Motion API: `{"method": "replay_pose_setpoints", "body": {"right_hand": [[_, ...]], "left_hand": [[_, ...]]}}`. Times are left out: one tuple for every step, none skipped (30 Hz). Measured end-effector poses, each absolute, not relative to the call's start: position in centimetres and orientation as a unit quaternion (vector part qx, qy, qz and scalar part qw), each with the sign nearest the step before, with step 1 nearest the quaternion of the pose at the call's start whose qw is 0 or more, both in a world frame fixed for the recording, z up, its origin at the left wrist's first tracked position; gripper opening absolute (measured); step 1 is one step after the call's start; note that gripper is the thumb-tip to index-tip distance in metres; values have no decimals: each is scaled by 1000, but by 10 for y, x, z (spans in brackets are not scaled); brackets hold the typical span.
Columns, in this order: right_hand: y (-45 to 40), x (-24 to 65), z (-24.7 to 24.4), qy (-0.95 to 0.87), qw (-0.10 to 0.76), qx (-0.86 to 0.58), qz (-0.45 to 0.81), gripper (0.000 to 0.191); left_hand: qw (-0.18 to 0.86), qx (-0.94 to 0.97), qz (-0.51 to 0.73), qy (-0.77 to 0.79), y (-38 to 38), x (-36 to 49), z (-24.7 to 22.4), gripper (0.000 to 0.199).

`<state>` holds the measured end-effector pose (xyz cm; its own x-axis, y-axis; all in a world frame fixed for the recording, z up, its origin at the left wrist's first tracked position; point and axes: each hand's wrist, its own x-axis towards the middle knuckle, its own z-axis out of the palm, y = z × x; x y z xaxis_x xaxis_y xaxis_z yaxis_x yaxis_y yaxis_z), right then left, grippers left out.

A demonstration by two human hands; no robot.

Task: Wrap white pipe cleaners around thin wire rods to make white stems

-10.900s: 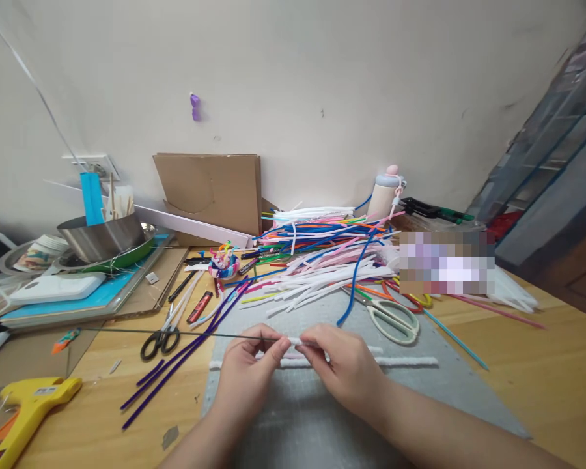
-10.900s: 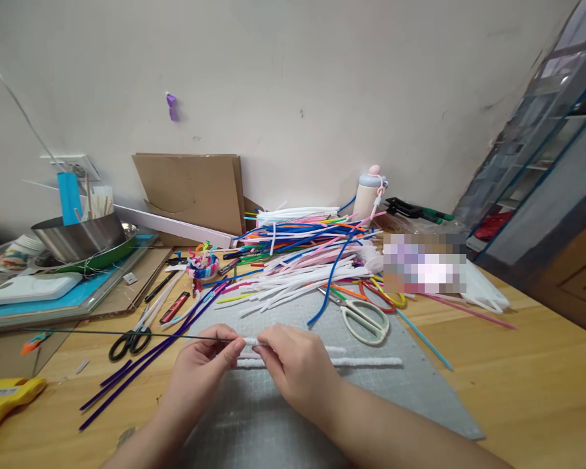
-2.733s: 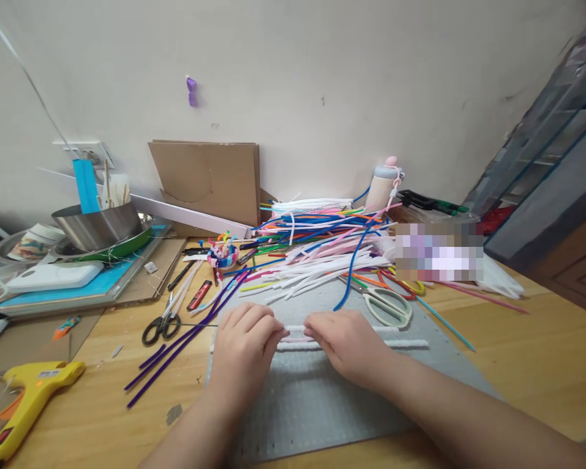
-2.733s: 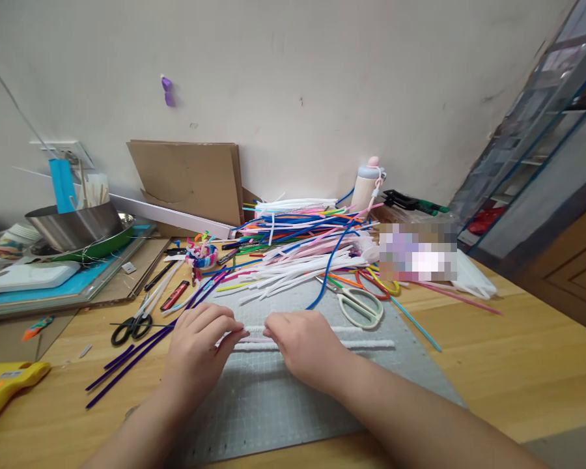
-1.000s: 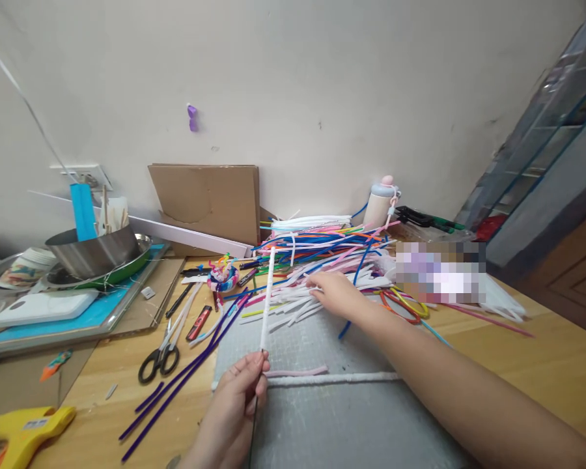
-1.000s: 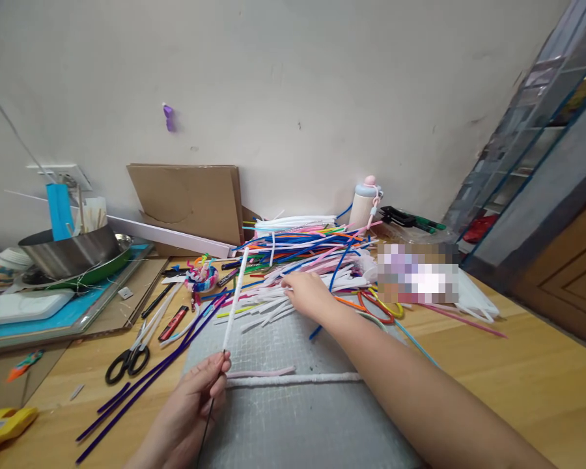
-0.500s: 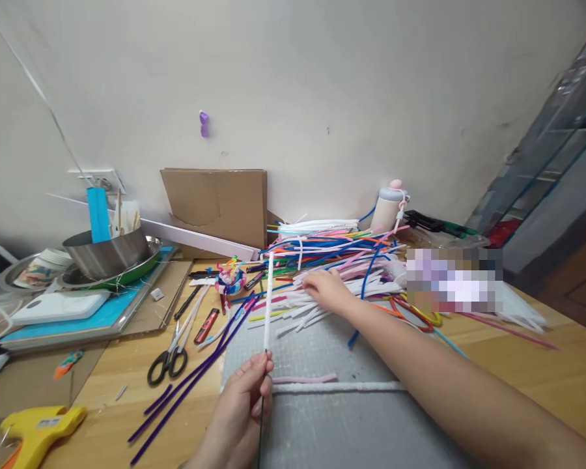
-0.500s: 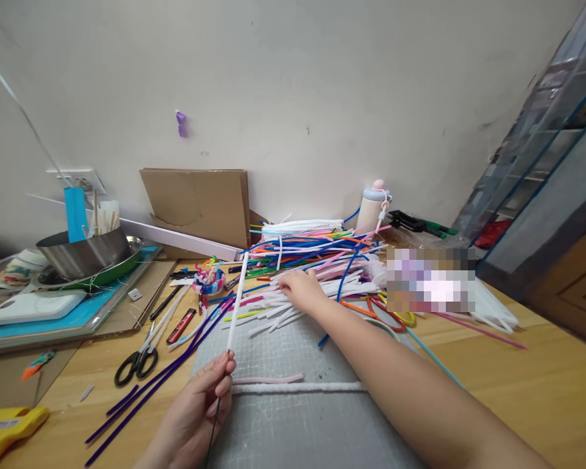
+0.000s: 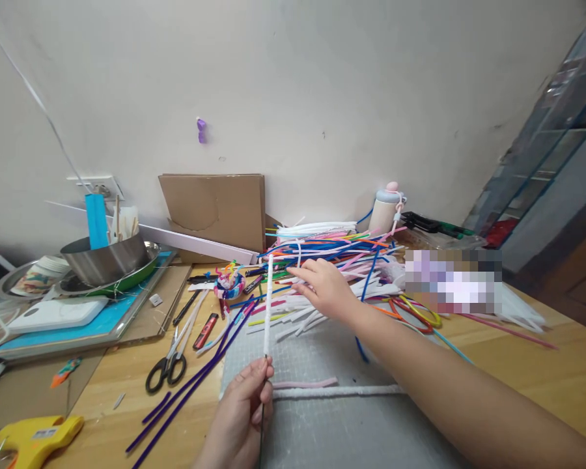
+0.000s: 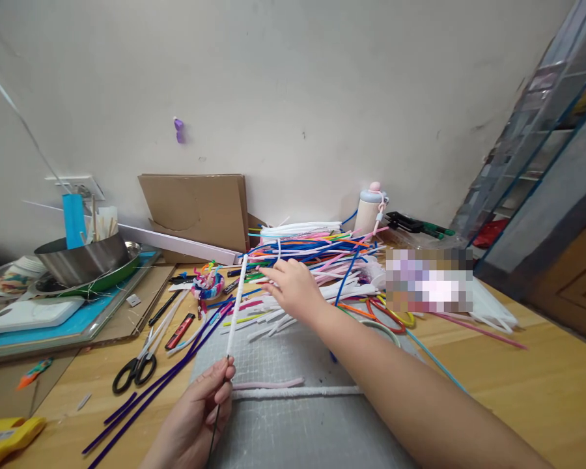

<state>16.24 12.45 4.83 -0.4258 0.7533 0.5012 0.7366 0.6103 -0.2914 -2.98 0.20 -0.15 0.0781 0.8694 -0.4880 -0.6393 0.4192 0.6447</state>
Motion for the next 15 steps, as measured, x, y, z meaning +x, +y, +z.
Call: {"method": "replay_pose_setpoints", "body": {"right_hand": [[112, 159, 55, -857, 302, -417, -5, 33], [99, 155, 61, -867, 305, -394, -17, 30], [86, 152, 66, -874, 307, -375, -22, 28], [73, 150, 71, -878, 313, -360, -26, 28], [61, 149, 74, -884, 311, -347, -27, 27], [51, 148, 76, -892, 302, -337, -22, 26], [43, 148, 77, -898, 293, -329, -14, 25], [37, 149, 77, -903, 283, -324, -5, 24], [32, 151, 76, -907, 275, -320, 8, 23], [29, 153, 74, -909, 270, -318, 22, 22], [28, 155, 73, -909, 268, -316, 39, 21], [26, 157, 71, -907, 271, -316, 57, 19], [26, 158, 69, -904, 276, -318, 75, 17], [25, 159, 67, -900, 282, -320, 94, 16], [24, 160, 65, -895, 287, -322, 112, 15]], "left_hand": [[724, 144, 521, 428, 1, -30, -1, 20], [727, 157, 518, 422, 1, -29, -1, 22], [729, 168, 514, 418, 0, -29, 0, 25], [730, 177, 512, 417, -1, -28, 1, 27], [730, 184, 510, 416, -2, -28, 2, 28], [729, 191, 509, 416, -3, -27, 3, 29], [728, 198, 507, 416, -4, -27, 4, 29], [728, 204, 505, 416, -4, -26, 5, 28], [728, 209, 503, 416, -5, -26, 5, 27], [729, 214, 499, 417, -6, -26, 5, 26], [731, 216, 494, 417, -7, -25, 5, 26], [735, 219, 488, 417, -7, -25, 5, 25], [741, 221, 480, 415, -8, -24, 5, 25], [748, 223, 472, 411, -9, -24, 6, 24], [755, 224, 464, 406, -9, -23, 6, 23]]}}
